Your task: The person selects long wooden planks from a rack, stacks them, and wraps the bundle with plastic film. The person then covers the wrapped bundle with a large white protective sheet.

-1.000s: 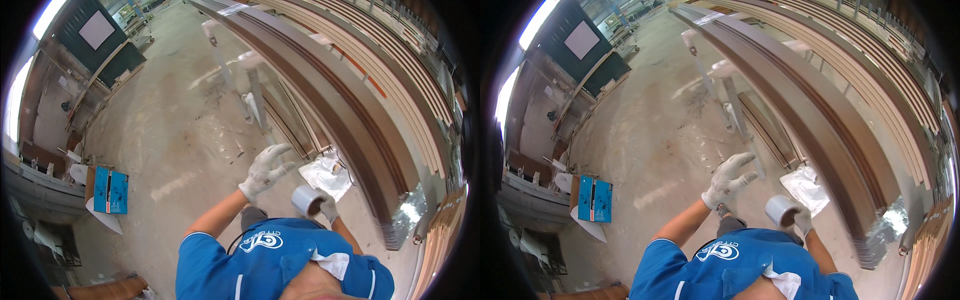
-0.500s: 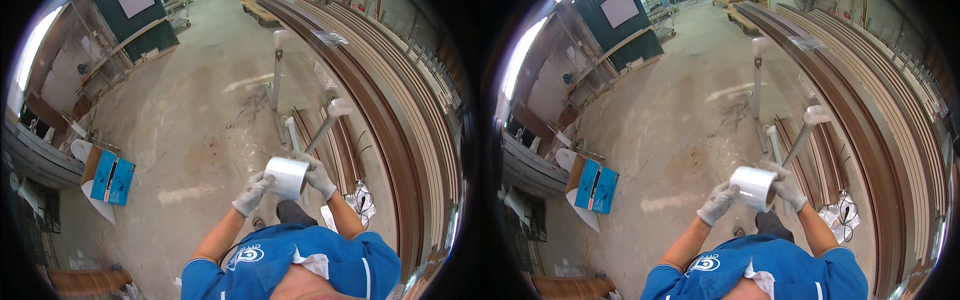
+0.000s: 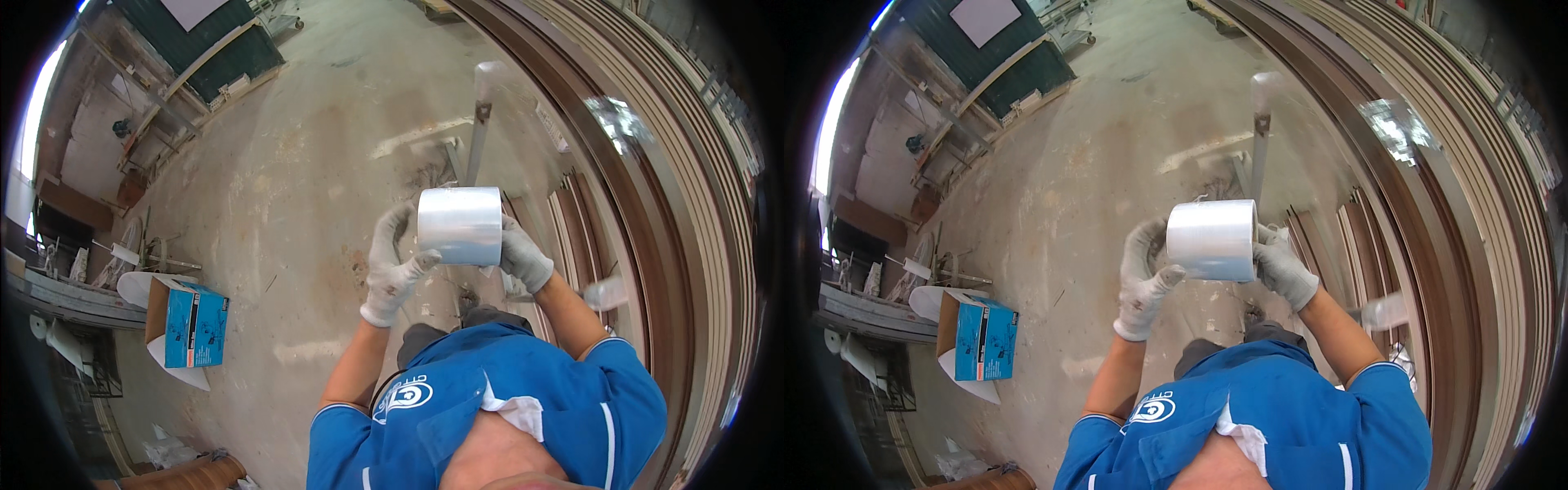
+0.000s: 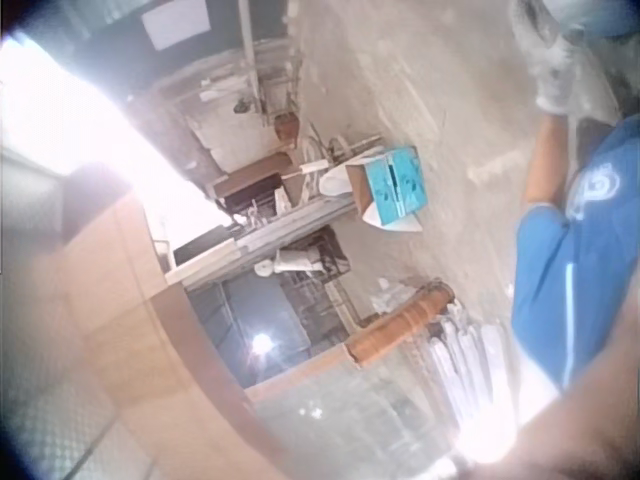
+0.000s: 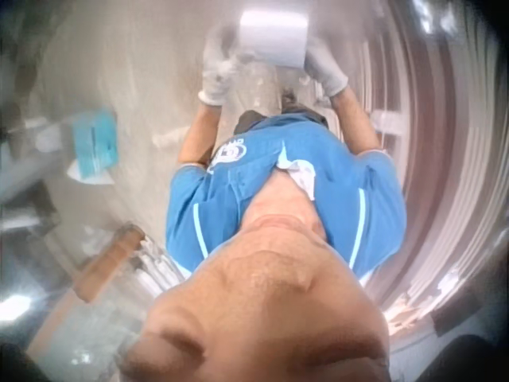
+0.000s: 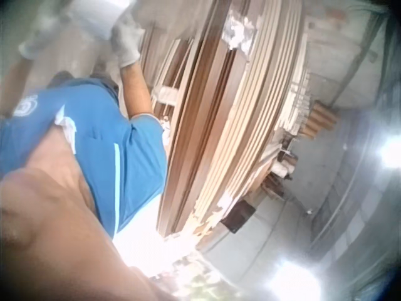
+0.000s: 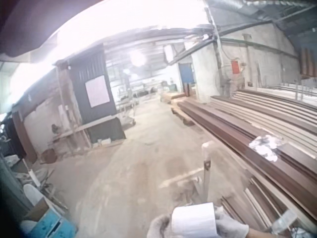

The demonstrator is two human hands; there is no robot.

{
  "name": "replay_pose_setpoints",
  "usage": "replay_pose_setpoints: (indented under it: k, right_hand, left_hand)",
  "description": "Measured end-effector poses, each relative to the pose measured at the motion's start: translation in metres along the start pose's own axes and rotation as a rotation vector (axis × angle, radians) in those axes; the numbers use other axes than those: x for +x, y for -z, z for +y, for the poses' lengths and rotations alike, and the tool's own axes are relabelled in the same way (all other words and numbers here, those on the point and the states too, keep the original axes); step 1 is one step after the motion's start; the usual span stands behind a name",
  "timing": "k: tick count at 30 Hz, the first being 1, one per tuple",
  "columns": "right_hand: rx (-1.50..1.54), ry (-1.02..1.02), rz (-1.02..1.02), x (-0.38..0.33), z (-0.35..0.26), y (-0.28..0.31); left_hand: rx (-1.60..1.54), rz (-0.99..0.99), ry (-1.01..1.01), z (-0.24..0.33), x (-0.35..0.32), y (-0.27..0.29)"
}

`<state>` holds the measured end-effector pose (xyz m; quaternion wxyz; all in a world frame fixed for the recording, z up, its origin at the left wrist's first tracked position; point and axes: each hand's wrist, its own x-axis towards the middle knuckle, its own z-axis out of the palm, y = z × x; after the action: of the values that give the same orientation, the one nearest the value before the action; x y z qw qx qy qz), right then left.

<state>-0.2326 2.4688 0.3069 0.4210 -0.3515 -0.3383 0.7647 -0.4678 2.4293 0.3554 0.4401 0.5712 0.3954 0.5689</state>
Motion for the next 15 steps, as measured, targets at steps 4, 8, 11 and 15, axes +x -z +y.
replay_pose_setpoints:
  k: [4, 8, 11, 15]
  right_hand:
    - [-0.161, -0.014, -0.036, 0.111, -0.036, 0.011]
    - [-0.185, -0.031, -0.069, 0.215, -0.049, 0.003]
    - [-0.181, -0.003, -0.065, 0.290, -0.051, -0.014]
    - [-0.292, 0.046, 0.014, 0.387, -0.072, -0.033]
  left_hand:
    - [0.371, -0.089, -0.119, -0.008, 0.125, 0.053]
    - [0.391, -0.417, -0.050, -0.042, 0.240, 0.107]
    - [0.474, -0.411, -0.223, -0.069, 0.307, 0.148]
    - [0.217, -0.261, -0.072, -0.081, 0.413, 0.212]
